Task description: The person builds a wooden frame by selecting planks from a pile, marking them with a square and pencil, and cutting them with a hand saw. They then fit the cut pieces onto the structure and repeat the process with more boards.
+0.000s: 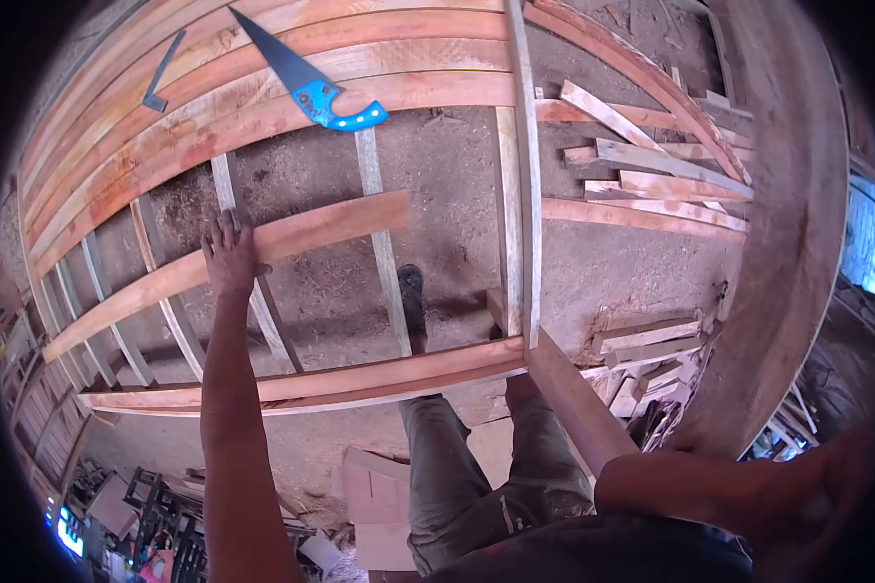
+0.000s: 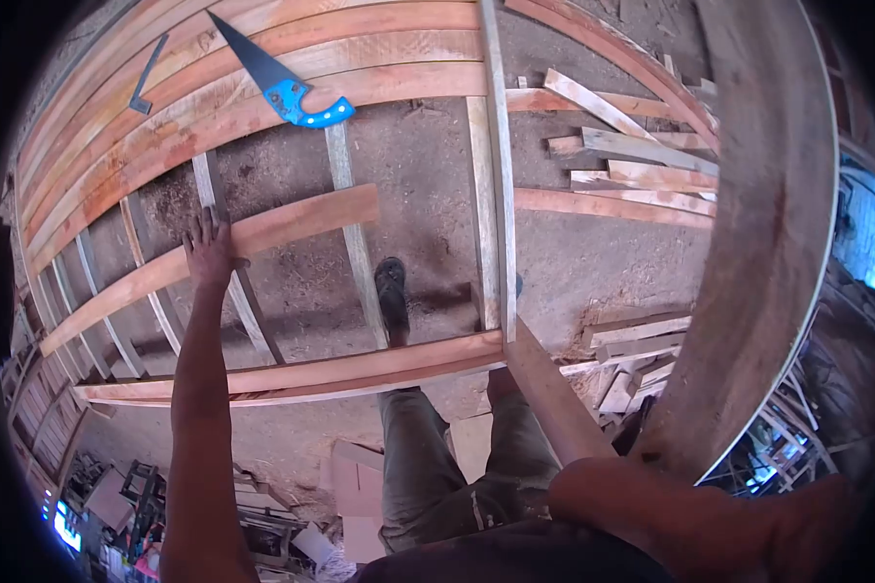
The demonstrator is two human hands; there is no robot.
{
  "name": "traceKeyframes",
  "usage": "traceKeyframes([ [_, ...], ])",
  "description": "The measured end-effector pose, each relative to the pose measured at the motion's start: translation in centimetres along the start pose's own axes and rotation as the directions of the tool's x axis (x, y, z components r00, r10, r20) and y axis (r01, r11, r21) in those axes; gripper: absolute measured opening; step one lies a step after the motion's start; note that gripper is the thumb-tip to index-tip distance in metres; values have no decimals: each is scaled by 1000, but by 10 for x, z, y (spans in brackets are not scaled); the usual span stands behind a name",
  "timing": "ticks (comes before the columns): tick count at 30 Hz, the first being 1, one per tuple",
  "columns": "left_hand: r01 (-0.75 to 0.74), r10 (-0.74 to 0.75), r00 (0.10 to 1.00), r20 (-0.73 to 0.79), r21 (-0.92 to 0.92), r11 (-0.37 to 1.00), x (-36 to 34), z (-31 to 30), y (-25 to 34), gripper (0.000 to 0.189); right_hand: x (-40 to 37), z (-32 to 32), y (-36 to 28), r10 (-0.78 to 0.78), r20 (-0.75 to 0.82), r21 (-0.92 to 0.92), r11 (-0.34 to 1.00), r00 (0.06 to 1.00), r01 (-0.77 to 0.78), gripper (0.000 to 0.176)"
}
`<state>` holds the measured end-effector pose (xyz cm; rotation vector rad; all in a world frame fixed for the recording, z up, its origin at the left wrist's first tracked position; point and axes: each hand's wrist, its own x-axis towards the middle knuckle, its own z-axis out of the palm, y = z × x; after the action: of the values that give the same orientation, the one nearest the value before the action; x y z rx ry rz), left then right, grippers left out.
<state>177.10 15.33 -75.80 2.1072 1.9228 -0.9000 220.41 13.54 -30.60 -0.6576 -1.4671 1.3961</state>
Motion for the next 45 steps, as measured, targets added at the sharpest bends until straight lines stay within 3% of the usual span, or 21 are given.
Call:
traceKeyframes([
  [7,-77,75,997,-19,-211,975,20,35,-12,110,68,-16,66,49,102,-124,992,994,-37,25],
  [9,-133,93,986,-139,-313,940,22,67,-7,111,93,-30,117,193,-28,-175,965,981,-195,23],
  [12,-112,50,987,-155,-418,902,23,69,-19,115,124,-49,285,563,-300,-124,778,770,-616,26],
  [13,-115,65,990,-124,-454,883,21,65,-16,118,119,-61,355,559,-350,-78,783,752,-618,19],
  [14,-120,64,989,-133,-469,875,21,67,-16,120,114,-85,426,485,-313,-235,794,817,-561,17],
  [16,-123,57,987,-147,-491,862,23,75,-18,124,112,-110,505,336,-262,-772,489,905,-406,18],
  [19,-113,72,992,-102,-490,864,25,78,-22,126,122,-132,578,126,-239,-890,367,963,-269,24],
  [22,-100,104,994,-19,-481,871,30,64,-23,125,117,-123,616,-72,-246,-968,-22,966,-249,29],
  [26,-104,136,990,27,-508,855,30,42,-29,120,119,-124,614,2,-285,-959,5,959,-285,33],
  [28,44,-100,992,-76,-539,841,54,22,-39,103,117,-125,614,7,-272,-962,-41,962,-271,33],
  [30,242,-418,904,-92,-694,678,114,-8,-62,93,118,-125,613,20,-269,-963,-38,963,-268,32],
  [31,220,-512,806,-296,-654,724,147,-32,-76,81,118,-123,611,21,-272,-962,-30,962,-271,32],
  [33,157,-585,707,-398,-718,678,231,-31,-131,80,119,-125,610,24,-278,-960,-26,960,-277,31],
  [35,397,-775,574,-265,-737,547,303,-36,-166,79,121,-125,610,59,-306,-952,-33,950,-304,31],
  [37,525,-728,684,46,-725,447,346,-42,-204,65,120,-124,609,85,-312,-950,-29,946,-311,33],
  [38,554,-735,677,-37,-633,542,361,-32,-209,47,119,-125,610,98,-309,-951,-38,946,-307,34],
  [39,447,-689,718,105,-828,340,366,-26,-216,35,119,-126,611,94,-307,-952,-29,947,-306,35],
  [40,455,-677,724,132,-829,324,348,-56,-199,33,116,-127,612,94,-308,-951,-24,947,-307,37],
  [42,474,-702,694,159,-835,280,361,-5,-232,36,115,-127,612,84,-309,-951,-12,947,-309,37],
  [44,321,-496,840,220,-939,127,319,-1,-226,29,113,-128,612,89,-316,-949,-10,945,-316,35],
  [45,225,-600,782,170,-974,17,281,-22,-184,32,114,-128,614,84,-318,-948,1,944,-319,35],
])
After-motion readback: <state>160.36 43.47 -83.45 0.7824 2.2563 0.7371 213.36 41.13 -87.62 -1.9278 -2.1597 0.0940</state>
